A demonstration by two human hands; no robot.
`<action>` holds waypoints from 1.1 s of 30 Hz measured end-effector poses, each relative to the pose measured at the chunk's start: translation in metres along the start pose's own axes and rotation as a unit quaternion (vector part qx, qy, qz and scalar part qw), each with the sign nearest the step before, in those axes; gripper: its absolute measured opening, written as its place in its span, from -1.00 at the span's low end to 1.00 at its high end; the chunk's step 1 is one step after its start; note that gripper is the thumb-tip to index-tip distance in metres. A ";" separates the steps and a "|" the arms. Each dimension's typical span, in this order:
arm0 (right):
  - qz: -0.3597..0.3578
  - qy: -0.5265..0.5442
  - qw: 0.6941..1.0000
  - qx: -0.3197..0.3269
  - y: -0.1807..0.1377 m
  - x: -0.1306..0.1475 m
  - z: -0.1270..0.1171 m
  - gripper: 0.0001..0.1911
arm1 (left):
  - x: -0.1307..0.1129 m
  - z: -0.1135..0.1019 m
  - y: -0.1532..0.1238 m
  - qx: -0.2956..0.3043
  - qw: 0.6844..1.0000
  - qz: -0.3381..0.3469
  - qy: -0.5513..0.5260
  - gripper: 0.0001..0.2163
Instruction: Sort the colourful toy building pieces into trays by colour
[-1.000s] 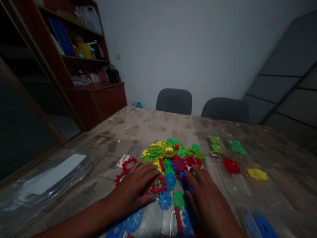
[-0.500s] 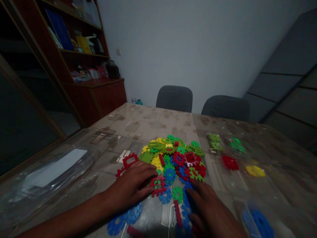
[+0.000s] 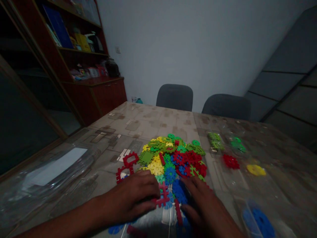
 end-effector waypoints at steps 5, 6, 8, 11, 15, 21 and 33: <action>0.007 -0.008 1.000 0.029 0.008 0.005 0.018 -0.38 | -0.009 0.005 0.000 0.046 0.999 0.001 0.009 -0.82; 0.001 -0.006 0.999 0.041 0.010 0.008 0.020 -0.44 | -0.007 0.006 -0.001 0.048 0.999 -0.003 0.017 -0.82; -0.007 0.000 0.998 0.064 0.013 0.011 0.021 -0.56 | -0.003 0.008 -0.002 0.047 0.998 -0.009 0.035 -0.82; -0.003 -0.005 0.998 0.055 0.015 0.008 0.017 -0.66 | 0.003 0.010 -0.002 0.046 0.997 -0.020 0.051 -0.82; 0.001 -0.008 1.000 0.002 0.015 0.003 0.005 -0.75 | 0.001 0.007 -0.001 0.039 0.998 -0.014 0.053 -0.81; 0.023 -0.038 0.997 0.056 0.011 0.011 0.010 -0.79 | -0.010 0.010 0.001 0.040 0.997 0.018 0.064 -0.69; 0.034 0.044 0.998 -0.019 0.013 0.006 -0.018 -0.78 | -0.004 0.013 0.003 0.023 0.991 -0.014 0.135 -0.71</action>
Point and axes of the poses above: each hand's wrist, its own y-axis towards the middle knuckle, its own z-axis out of the palm, x = y × z, the point moved 9 cm from there along y, towards the middle knuckle, and after that the axes turned 7 degrees about y, right-handed, at the moved point
